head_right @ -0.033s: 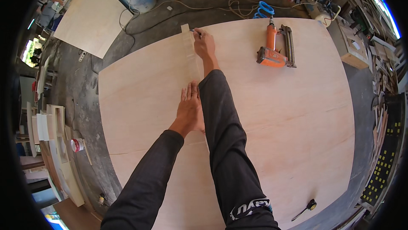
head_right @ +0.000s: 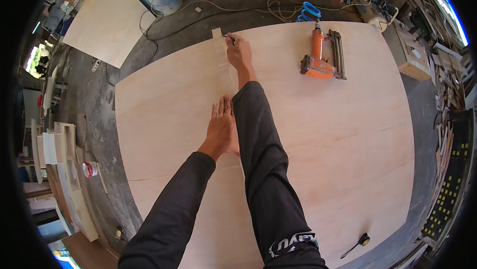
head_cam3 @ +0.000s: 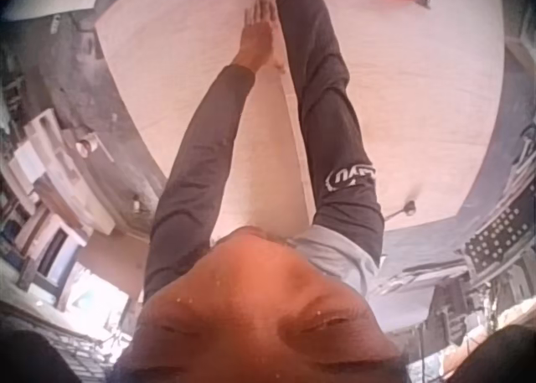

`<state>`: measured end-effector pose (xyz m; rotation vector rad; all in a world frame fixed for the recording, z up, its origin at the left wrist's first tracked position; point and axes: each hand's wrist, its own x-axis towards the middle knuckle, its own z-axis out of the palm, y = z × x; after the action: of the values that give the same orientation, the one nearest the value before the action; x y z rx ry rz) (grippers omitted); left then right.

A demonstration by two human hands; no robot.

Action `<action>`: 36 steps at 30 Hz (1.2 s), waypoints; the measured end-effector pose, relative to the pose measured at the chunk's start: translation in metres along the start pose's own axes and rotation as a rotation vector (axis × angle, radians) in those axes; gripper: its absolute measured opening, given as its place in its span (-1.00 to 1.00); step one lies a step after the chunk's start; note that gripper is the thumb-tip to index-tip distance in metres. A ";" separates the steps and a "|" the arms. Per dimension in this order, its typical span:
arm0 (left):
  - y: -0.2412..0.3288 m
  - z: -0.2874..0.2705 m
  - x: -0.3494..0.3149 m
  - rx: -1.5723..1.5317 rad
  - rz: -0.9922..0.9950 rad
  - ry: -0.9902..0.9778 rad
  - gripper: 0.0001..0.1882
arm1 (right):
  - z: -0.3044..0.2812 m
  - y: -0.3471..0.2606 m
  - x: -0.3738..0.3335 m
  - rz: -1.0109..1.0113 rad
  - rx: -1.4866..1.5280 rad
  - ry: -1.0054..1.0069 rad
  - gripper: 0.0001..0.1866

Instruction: The person measures a large wooden board using a tape measure and marks it with a pencil. They then use a wooden guide to draw a straight line across the board and subsequently use a pneumatic nailer to secure the board.

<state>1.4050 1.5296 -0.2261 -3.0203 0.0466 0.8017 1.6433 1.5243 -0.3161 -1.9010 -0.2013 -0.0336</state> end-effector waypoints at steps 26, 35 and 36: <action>0.003 0.003 0.003 0.067 -0.011 0.029 0.81 | -0.211 -0.040 -0.283 -0.163 -0.246 -0.526 -0.77; 0.011 -0.003 0.002 0.201 -0.033 0.011 0.76 | -0.310 -0.073 -0.510 0.126 -0.217 -0.536 -0.71; 0.015 0.000 0.005 0.210 -0.027 0.014 0.76 | -0.320 -0.077 -0.534 0.146 -0.245 -0.528 -0.71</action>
<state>1.4095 1.5147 -0.2286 -2.8234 0.0835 0.7242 1.1296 1.1822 -0.2030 -2.1326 -0.4295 0.5697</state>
